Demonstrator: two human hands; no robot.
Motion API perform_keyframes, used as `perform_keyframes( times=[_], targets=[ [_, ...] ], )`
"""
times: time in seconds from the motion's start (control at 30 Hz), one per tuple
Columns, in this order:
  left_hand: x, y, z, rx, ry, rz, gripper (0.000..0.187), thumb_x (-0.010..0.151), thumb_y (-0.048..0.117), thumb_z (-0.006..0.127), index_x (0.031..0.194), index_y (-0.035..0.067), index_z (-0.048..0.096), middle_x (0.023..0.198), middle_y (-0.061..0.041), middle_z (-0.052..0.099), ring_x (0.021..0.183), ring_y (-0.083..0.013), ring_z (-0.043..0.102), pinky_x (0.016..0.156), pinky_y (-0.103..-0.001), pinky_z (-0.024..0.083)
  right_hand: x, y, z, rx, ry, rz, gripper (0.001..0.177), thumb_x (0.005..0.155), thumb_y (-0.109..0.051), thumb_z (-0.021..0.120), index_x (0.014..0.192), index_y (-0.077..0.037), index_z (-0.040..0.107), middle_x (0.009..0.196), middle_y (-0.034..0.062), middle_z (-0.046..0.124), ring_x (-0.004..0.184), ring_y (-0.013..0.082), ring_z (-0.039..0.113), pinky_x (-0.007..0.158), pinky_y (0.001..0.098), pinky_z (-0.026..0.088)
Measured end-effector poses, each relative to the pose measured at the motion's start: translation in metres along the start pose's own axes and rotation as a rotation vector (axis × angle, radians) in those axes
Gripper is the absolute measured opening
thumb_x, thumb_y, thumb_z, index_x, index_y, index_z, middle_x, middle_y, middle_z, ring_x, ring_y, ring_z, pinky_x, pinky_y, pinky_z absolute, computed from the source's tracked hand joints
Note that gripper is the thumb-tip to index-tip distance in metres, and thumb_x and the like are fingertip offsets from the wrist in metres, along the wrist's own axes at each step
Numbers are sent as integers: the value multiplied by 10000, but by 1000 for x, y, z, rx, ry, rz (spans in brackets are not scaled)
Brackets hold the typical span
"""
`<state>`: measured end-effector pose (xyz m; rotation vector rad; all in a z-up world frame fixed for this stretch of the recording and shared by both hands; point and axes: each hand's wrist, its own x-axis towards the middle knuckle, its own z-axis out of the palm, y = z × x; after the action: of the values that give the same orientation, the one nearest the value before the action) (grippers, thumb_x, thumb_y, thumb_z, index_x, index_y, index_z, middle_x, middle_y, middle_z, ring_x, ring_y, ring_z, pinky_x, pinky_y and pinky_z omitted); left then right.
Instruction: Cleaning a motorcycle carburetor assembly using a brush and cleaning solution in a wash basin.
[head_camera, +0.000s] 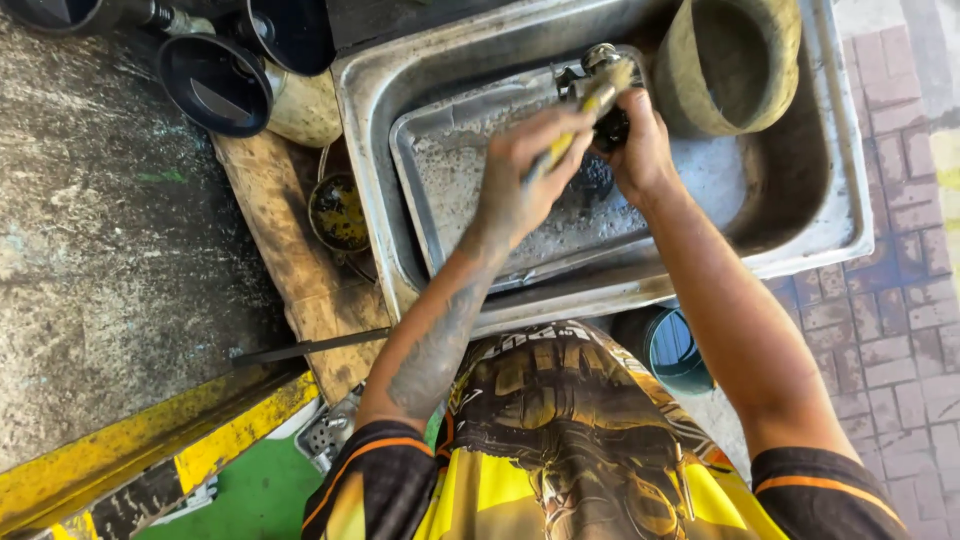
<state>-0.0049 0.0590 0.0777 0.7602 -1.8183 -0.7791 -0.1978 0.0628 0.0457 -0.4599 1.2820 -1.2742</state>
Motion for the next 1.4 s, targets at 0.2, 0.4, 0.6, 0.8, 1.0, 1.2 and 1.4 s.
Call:
perform_keyframes(
  times=[0.2,0.4,0.6,0.8,1.0,1.2,1.4],
  targets=[
    [-11,-4,-27,28,-211,-114,228,1001,48,857,1214,93,787,1250,-172,813,994,-228,860,735,-246,731,14,15,-11,75,44,77,370,905,-430,630,1150,-152,635,1065,55,724,998,207,693,813,365,582],
    [-2,-17,-29,-36,-259,-30,257,1015,37,848,1244,127,774,1259,-117,816,904,-160,828,700,-225,691,13,-9,-6,310,-204,158,426,881,-408,601,1057,-65,782,987,127,811,924,276,782,771,374,625],
    [-2,-1,-16,52,-214,103,244,1024,18,866,1236,91,772,1281,-170,806,921,-207,875,733,-238,755,10,0,-8,294,-213,173,428,925,-447,586,1058,-97,792,1038,75,803,971,235,760,801,345,629],
    [-3,-8,-32,148,-283,-49,209,1014,37,848,1205,110,804,1231,-120,833,990,-176,851,830,-263,715,2,-19,12,359,127,251,530,792,-394,688,1232,-97,683,1180,141,701,1100,297,684,834,424,621],
    [9,-33,-34,35,-382,95,263,997,4,881,1240,54,796,1242,-203,813,880,-213,844,654,-221,698,19,-17,10,395,39,201,372,932,-399,604,1108,-106,749,1045,130,773,932,313,732,846,438,619],
    [7,-27,-29,73,-340,104,240,992,14,874,1213,63,793,1274,-163,803,983,-227,853,772,-264,737,-2,-19,15,352,199,231,444,837,-423,598,1100,-91,729,1046,108,693,957,248,662,792,364,598],
    [17,-16,-35,-23,-228,-43,238,1005,22,874,1211,119,807,1255,-138,815,899,-162,847,699,-194,725,3,-12,14,307,62,40,408,886,-445,535,1022,-111,726,1026,106,744,983,258,680,778,398,567]
  ],
)
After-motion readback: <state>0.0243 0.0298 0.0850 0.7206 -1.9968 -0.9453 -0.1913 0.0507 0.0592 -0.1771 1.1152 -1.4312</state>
